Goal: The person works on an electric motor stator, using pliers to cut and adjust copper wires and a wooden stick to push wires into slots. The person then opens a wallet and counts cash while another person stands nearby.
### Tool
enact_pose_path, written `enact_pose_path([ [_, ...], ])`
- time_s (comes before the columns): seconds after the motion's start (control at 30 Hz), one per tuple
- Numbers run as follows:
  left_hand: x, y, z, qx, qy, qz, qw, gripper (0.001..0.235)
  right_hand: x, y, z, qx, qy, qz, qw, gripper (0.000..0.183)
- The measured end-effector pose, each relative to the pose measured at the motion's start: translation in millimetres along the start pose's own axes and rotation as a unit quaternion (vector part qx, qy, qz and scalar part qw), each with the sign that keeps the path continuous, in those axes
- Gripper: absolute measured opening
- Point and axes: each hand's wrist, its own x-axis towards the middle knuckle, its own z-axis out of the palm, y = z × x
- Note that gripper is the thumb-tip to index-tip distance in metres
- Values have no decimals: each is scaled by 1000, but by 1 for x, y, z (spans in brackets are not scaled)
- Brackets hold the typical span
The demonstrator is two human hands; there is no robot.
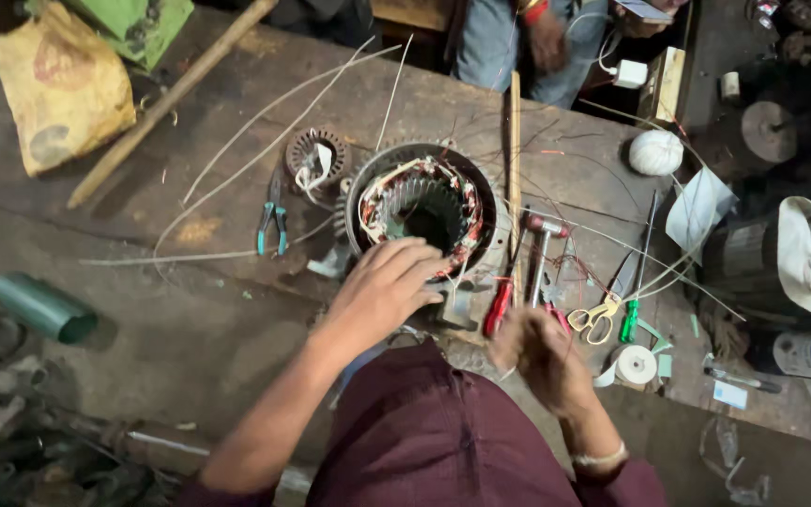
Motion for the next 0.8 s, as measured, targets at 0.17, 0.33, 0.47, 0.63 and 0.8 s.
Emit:
enact_pose_path([
  [0.17, 5, 8, 17, -36, -25, -17, 999, 38, 45, -42, -2, -137, -25, -127, 982, 36],
  [0.33, 8, 0, 18, -76, -36, -47, 995, 30, 81, -57, 4, -226, -62, -305, 923, 45],
  [0.47, 11, -1, 17, -124, -52, -54, 989, 28, 104, -54, 1, -261, -104, -309, 909, 48],
  [0.63, 21, 0, 24, -126, -14, -133, 983, 23, 124, -48, -1, -274, -88, -291, 912, 38],
  [0.8, 12, -8, 27, -163, 9, -151, 975, 14, 130, -38, 3, -221, -69, -294, 927, 30],
])
